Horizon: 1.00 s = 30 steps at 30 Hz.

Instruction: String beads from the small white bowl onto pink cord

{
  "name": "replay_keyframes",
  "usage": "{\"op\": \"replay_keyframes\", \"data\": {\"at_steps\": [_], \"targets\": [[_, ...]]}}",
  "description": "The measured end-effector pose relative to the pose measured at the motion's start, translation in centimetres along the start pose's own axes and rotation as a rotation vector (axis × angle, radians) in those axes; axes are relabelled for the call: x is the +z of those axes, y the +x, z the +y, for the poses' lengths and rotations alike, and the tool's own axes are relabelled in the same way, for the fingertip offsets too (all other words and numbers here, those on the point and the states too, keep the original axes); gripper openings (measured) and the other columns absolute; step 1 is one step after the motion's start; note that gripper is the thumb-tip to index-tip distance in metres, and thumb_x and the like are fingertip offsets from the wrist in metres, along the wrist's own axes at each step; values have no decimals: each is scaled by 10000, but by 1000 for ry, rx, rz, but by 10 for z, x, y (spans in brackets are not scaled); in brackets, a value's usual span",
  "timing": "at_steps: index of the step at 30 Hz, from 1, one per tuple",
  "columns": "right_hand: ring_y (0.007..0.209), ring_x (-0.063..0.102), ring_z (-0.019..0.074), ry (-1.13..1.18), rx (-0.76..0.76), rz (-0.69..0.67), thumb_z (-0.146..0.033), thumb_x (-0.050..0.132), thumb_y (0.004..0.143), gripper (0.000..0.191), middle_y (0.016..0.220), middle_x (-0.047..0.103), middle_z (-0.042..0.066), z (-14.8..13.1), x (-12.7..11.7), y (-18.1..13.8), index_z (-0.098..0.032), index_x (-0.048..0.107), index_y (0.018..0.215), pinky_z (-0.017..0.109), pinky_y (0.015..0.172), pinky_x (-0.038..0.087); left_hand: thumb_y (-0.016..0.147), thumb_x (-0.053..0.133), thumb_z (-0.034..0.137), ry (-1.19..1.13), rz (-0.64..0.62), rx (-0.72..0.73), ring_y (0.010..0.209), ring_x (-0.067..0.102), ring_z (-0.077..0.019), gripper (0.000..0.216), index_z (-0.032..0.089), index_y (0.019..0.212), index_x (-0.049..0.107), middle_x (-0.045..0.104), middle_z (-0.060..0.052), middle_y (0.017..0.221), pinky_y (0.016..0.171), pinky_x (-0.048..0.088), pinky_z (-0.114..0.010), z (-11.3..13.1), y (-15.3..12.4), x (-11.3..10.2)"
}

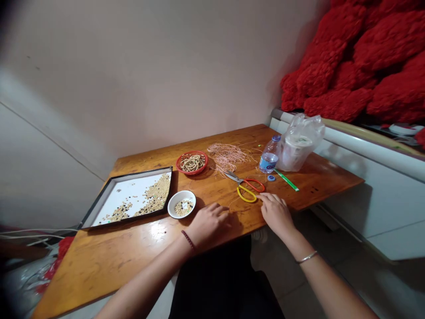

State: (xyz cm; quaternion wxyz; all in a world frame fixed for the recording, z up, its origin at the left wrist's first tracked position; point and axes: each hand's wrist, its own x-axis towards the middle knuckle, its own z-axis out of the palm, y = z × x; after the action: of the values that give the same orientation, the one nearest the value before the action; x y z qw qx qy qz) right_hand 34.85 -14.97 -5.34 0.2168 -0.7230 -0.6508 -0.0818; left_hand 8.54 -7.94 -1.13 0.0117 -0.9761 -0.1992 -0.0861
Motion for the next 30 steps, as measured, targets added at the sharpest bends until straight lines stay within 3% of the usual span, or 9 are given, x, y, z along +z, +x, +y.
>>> {"op": "replay_keyframes", "data": {"at_steps": [3, 7, 12, 17, 20, 25, 30], "targets": [[1103, 544, 263, 31, -42, 3, -199, 412, 855, 358, 1203, 611, 95, 4, 0, 4, -231, 601, 1157, 438, 882, 431, 827, 409, 645, 7, 31, -95, 1252, 418, -274, 674, 189, 1322, 452, 398, -154, 1422, 960, 400, -400, 26, 1, 20], [1176, 503, 254, 73, -74, 0, -271, 386, 904, 390, 1292, 555, 108, 3, 0, 9, -199, 527, 1260, 429, 936, 407, 822, 272, 710, -8, 24, -220, 1341, 317, -299, 807, 161, 1408, 345, 367, -161, 1448, 1058, 297, -488, 50, -1, 39], [1307, 381, 253, 103, -238, -145, -369, 377, 924, 461, 1427, 426, 98, -4, 6, 9, -232, 433, 1360, 468, 1037, 308, 839, 335, 664, 20, 16, -312, 1343, 324, -303, 709, 227, 1396, 375, 402, -114, 1438, 1064, 289, -514, 65, -12, 35], [1348, 325, 253, 114, -247, -249, -418, 360, 925, 516, 1461, 374, 108, 2, 16, 9, -229, 366, 1405, 507, 1062, 258, 822, 510, 563, 52, 1, -323, 1346, 325, -289, 649, 234, 1371, 403, 457, -86, 1403, 1071, 304, -495, 67, -35, 26], [1346, 331, 255, 120, -236, -260, -424, 357, 926, 504, 1452, 389, 109, 6, 18, 9, -226, 394, 1387, 516, 1063, 257, 832, 559, 471, 70, 9, -308, 1321, 373, -270, 581, 230, 1345, 435, 492, -85, 1374, 1046, 354, -448, 66, -53, 23], [1337, 346, 254, 134, -230, -241, -419, 345, 930, 492, 1443, 403, 107, 4, 18, 8, -221, 407, 1376, 516, 1057, 271, 900, 489, 213, 66, 65, -285, 1243, 476, -225, 420, 231, 1318, 467, 536, -67, 1333, 976, 445, -386, 61, -86, 25], [1314, 380, 262, 146, -218, -223, -394, 368, 921, 463, 1423, 429, 115, 6, 19, 6, -227, 445, 1346, 518, 1044, 294, 916, 450, 191, -48, 182, -292, 1211, 511, -186, 379, 234, 1290, 501, 588, -62, 1272, 977, 478, -367, 55, -118, 29]]}}
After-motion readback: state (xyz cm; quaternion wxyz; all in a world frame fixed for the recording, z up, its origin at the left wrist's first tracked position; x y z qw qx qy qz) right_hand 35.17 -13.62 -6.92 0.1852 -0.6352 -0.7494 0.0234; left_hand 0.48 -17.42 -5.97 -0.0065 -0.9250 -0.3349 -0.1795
